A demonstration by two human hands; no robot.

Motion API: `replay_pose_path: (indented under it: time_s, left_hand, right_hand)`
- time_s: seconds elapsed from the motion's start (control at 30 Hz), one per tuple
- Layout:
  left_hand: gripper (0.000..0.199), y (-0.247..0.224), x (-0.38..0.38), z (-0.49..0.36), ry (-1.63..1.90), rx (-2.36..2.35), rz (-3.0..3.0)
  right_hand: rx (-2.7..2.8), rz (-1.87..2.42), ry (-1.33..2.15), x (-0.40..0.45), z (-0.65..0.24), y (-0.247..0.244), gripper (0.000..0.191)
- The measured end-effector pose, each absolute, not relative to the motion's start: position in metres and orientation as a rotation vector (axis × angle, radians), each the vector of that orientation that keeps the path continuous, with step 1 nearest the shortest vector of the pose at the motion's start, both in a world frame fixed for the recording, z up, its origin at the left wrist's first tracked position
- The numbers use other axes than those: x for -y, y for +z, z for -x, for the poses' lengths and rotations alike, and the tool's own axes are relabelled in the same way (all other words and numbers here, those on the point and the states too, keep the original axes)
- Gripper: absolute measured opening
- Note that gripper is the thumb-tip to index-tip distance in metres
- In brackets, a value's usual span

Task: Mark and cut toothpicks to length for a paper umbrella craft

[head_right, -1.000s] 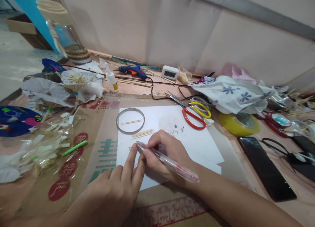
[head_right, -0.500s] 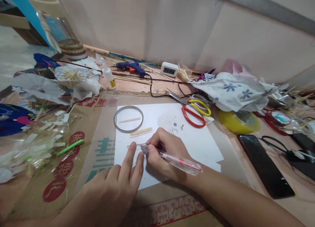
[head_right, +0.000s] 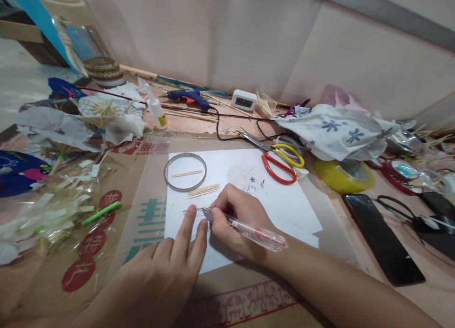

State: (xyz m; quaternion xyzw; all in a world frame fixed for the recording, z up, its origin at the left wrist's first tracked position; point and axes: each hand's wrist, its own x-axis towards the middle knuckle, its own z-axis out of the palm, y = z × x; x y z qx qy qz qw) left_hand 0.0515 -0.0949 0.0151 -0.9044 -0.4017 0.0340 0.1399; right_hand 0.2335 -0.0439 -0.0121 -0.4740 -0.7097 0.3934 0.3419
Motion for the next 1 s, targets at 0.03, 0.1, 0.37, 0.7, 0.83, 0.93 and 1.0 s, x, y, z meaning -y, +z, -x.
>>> replay_pose_path:
  time_s: [0.03, 0.1, 0.37, 0.7, 0.83, 0.93, 1.0]
  left_hand:
    - [0.043, 0.0152, 0.0949, -0.0515, 0.101, 1.162, 2.614]
    - [0.043, 0.0145, 0.0952, -0.0515, 0.105, 1.157, 2.620]
    - [0.042, 0.0089, 0.0959, -0.0518, 0.048, 1.161, 2.607]
    - [0.041, 0.0117, 0.0953, -0.0511, 0.069, 1.143, 2.606]
    - [0.043, 0.0112, 0.0965, -0.0516, 0.074, 1.177, 2.617]
    - [0.043, 0.0128, 0.0966, -0.0520, 0.084, 1.182, 2.609]
    - [0.042, 0.0137, 0.0963, -0.0518, 0.090, 1.164, 2.600]
  right_hand:
    - [1.844, 1.234, 1.025, 0.0439, -0.2337, -0.0122, 0.011]
    - [1.842, 1.229, 1.030, 0.0438, -0.2340, -0.0122, 0.011]
    - [1.860, 1.225, 1.020, 0.0430, -0.2341, -0.0107, 0.012]
    - [1.862, 1.203, 1.029, 0.0429, -0.2346, -0.0123, 0.012]
    - [1.866, 1.210, 1.032, 0.0429, -0.2347, -0.0113, 0.012]
    - [1.879, 1.196, 1.024, 0.0432, -0.2346, -0.0115, 0.012]
    - [1.875, 1.197, 1.017, 0.0432, -0.2343, -0.0116, 0.012]
